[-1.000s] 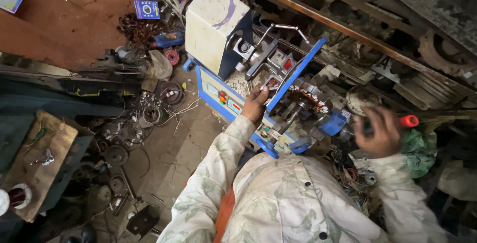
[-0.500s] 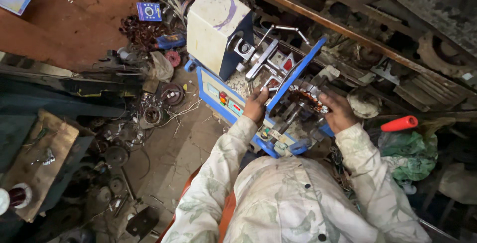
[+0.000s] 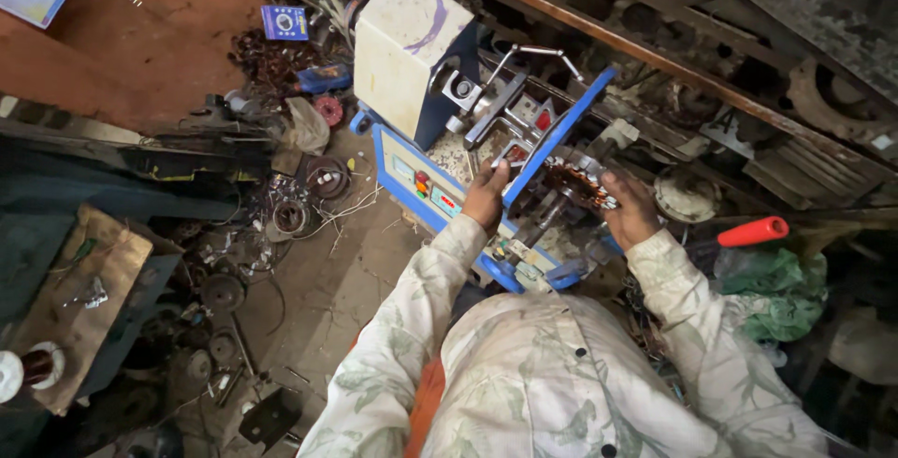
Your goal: The person operates a blue electric coil winding machine in a workshop. They manually feed copper wire into the machine, guide it around a rotating core, and use a screwdriver to adjust the mechanism. The person repeatedly winds the wire, stops to adjust the tension or position, and continues the process.
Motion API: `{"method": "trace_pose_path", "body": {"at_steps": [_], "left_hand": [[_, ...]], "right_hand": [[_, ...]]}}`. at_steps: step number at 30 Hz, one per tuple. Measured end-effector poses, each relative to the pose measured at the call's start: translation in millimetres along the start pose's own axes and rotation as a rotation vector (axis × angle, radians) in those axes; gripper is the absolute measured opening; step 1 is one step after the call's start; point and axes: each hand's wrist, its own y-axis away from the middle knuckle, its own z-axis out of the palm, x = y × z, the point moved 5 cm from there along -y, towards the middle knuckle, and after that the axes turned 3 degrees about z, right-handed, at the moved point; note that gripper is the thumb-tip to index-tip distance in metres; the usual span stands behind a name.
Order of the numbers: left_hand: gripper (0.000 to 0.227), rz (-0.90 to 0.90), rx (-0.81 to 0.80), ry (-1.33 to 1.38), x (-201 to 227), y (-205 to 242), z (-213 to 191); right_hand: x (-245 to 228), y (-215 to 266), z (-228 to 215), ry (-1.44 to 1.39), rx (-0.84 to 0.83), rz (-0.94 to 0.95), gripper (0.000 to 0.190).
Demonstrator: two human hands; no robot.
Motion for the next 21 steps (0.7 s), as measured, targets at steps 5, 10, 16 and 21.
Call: {"method": "trace_pose_path", "body": {"at_steps": [5, 10, 16, 21], "left_hand": [[0.056, -0.002, -0.004, 0.067, 13.5, 7.8, 9.3], [0.057, 0.001, 0.006, 0.106, 13.7, 12.2, 9.7], [0.055, -0.006, 0.038, 0.074, 11.0, 9.4, 5.4], [0.054, -0.015, -0.005, 0.102, 14.0, 12.3, 9.8]], "right_hand": [[-6.9, 3.8, -0.9, 0.061, -0.055, 0.007, 0.045], [-72.2, 79.3, -27.1, 1.117, 0.304, -0.687, 0.038], [-89.9, 105.0, -24.1, 1.924, -0.193, -1.304, 0.028], [-91.6, 58.6, -45.0, 1.840, 0.041, -1.122, 0.030]]}}
